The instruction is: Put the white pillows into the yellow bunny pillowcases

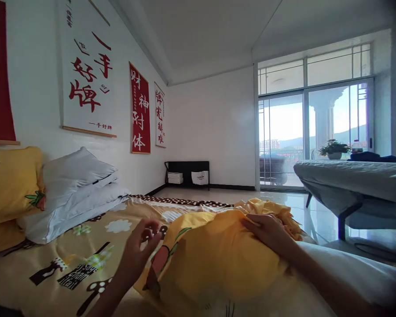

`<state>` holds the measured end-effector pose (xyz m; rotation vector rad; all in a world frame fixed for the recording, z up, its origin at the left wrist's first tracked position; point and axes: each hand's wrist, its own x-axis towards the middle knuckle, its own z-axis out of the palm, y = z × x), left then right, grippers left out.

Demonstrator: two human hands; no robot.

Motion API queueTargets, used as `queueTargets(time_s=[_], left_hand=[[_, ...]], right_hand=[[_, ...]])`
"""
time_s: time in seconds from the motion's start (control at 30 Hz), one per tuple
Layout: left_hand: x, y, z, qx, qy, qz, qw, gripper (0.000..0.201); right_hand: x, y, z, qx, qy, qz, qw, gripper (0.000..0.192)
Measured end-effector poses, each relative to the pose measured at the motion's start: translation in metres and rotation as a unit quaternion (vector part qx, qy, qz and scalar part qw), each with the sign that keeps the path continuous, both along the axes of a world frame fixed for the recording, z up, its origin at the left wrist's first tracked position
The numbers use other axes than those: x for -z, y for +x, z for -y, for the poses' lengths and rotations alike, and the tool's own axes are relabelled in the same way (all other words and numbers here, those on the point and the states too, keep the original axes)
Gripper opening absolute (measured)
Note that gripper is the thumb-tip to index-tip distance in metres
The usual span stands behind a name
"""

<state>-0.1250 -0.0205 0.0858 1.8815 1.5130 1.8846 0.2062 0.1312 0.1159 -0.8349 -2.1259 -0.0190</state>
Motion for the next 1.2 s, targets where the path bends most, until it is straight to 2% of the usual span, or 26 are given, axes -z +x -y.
queueTargets(time_s=[0.07, 0.13, 0.23, 0.37, 0.5, 0.6, 0.77, 0.87, 0.93, 1.0, 1.1, 1.17, 1.2], left_hand=[[-0.001, 0.004, -0.019, 0.055, -0.033, -0.034, 0.997, 0.040], [0.003, 0.018, -0.034, 0.105, -0.031, -0.071, 0.991, 0.037], [0.010, 0.037, -0.047, 0.067, 0.052, -0.091, 0.992, 0.015], [0.006, 0.039, -0.045, 0.017, 0.141, -0.146, 0.979, 0.026], [-0.011, 0.022, -0.035, 0.011, 0.140, -0.154, 0.978, 0.032], [-0.024, 0.009, -0.034, 0.005, 0.103, -0.128, 0.986, 0.033], [-0.034, -0.002, -0.040, 0.113, 0.037, -0.006, 0.993, 0.040], [-0.033, 0.000, -0.044, 0.191, 0.046, 0.119, 0.973, 0.043], [-0.033, 0.003, -0.042, 0.239, 0.058, 0.173, 0.954, 0.044], [-0.035, 0.007, -0.034, 0.284, 0.070, 0.171, 0.941, 0.043], [-0.043, 0.011, -0.014, 0.365, 0.089, 0.096, 0.922, 0.038], [-0.047, 0.012, -0.006, 0.414, 0.086, 0.061, 0.904, 0.037], [-0.048, 0.011, -0.007, 0.423, 0.081, 0.062, 0.900, 0.038]], right_hand=[[0.000, -0.001, 0.000, -0.001, -0.018, -0.013, 1.000, 0.056], [0.002, -0.003, 0.001, 0.008, -0.022, -0.029, 0.999, 0.054], [0.005, -0.004, 0.002, 0.020, -0.017, -0.046, 0.999, 0.052], [0.007, -0.002, 0.007, 0.008, -0.026, -0.027, 0.999, 0.052], [0.008, -0.005, 0.013, -0.011, -0.041, -0.003, 0.999, 0.052], [0.007, -0.008, 0.020, -0.024, -0.063, 0.008, 0.998, 0.050], [0.009, -0.010, 0.040, -0.037, -0.080, 0.053, 0.995, 0.048], [0.012, -0.005, 0.050, -0.019, -0.062, 0.086, 0.994, 0.043], [0.008, 0.005, 0.052, -0.011, -0.016, 0.113, 0.993, 0.037], [-0.004, 0.019, 0.051, -0.018, 0.044, 0.130, 0.990, 0.033], [-0.028, 0.033, 0.048, -0.010, 0.127, 0.100, 0.987, 0.031], [-0.034, 0.032, 0.048, 0.011, 0.151, 0.066, 0.986, 0.036], [-0.031, 0.029, 0.047, 0.015, 0.143, 0.067, 0.987, 0.039]])
